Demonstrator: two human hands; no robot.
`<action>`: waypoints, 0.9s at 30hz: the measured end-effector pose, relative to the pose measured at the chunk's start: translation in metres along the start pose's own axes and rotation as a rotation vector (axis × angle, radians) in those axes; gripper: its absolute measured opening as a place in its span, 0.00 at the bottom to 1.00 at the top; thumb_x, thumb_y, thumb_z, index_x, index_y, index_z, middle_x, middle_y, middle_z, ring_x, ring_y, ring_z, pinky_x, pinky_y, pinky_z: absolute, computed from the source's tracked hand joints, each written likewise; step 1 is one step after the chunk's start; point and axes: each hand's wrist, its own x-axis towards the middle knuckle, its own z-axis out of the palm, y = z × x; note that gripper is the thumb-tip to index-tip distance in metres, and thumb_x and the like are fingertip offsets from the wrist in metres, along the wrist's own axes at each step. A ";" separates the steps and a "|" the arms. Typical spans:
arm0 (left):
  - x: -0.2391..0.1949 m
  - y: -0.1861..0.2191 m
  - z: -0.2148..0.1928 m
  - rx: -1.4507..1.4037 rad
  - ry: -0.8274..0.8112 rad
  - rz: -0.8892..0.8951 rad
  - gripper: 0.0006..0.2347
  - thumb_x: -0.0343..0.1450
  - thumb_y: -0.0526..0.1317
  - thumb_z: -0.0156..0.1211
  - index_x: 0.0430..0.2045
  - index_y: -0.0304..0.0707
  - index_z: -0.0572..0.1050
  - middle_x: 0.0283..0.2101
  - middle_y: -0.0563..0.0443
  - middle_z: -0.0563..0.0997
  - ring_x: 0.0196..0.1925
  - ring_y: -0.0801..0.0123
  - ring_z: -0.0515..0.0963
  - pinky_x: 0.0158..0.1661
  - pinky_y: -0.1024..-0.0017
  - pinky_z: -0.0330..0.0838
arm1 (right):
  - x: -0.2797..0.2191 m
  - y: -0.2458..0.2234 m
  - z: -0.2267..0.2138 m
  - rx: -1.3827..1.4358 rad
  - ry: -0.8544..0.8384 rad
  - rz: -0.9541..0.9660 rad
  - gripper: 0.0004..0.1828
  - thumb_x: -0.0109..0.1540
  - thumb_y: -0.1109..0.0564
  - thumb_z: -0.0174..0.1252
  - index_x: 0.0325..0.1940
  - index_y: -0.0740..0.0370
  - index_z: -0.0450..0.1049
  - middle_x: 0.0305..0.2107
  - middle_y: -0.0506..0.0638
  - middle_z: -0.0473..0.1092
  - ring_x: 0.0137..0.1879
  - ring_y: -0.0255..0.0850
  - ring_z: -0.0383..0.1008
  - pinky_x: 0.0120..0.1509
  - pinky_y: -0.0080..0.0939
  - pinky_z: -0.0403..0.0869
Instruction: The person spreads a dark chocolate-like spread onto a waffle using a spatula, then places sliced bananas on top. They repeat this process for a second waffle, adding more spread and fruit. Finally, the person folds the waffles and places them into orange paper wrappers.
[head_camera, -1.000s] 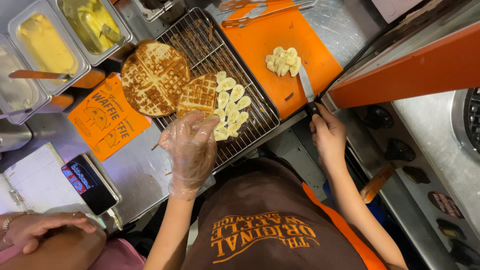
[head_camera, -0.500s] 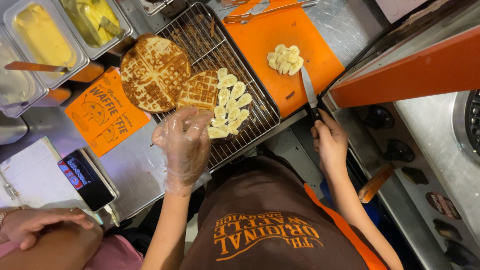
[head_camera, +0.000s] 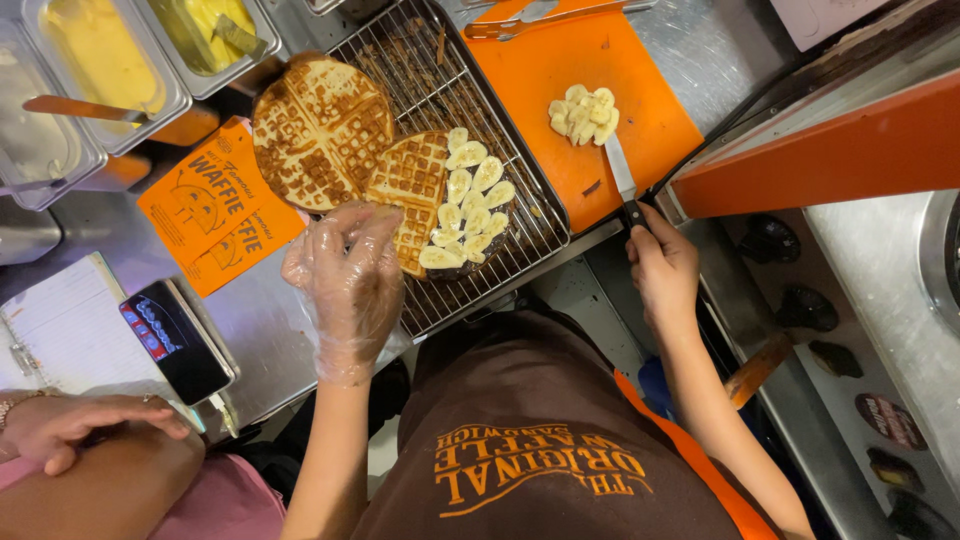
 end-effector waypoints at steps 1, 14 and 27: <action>0.000 0.000 -0.001 -0.003 -0.003 -0.004 0.16 0.69 0.27 0.66 0.47 0.51 0.80 0.52 0.55 0.78 0.53 0.64 0.77 0.59 0.65 0.56 | -0.001 0.000 0.000 0.000 0.000 0.004 0.25 0.68 0.57 0.50 0.69 0.64 0.70 0.22 0.42 0.63 0.19 0.25 0.54 0.21 0.27 0.53; -0.005 -0.003 -0.005 0.007 -0.014 -0.032 0.17 0.68 0.27 0.66 0.47 0.49 0.80 0.51 0.54 0.78 0.56 0.64 0.76 0.61 0.63 0.54 | -0.017 0.006 -0.004 -0.002 0.055 0.052 0.26 0.67 0.58 0.50 0.70 0.65 0.68 0.23 0.42 0.64 0.19 0.24 0.54 0.21 0.26 0.55; -0.033 -0.040 0.033 0.197 -0.071 -0.294 0.13 0.72 0.41 0.70 0.48 0.39 0.78 0.45 0.42 0.79 0.47 0.53 0.77 0.50 0.60 0.64 | -0.050 0.008 -0.009 -0.416 0.008 -0.236 0.22 0.69 0.59 0.54 0.68 0.63 0.74 0.25 0.50 0.66 0.29 0.29 0.62 0.35 0.30 0.64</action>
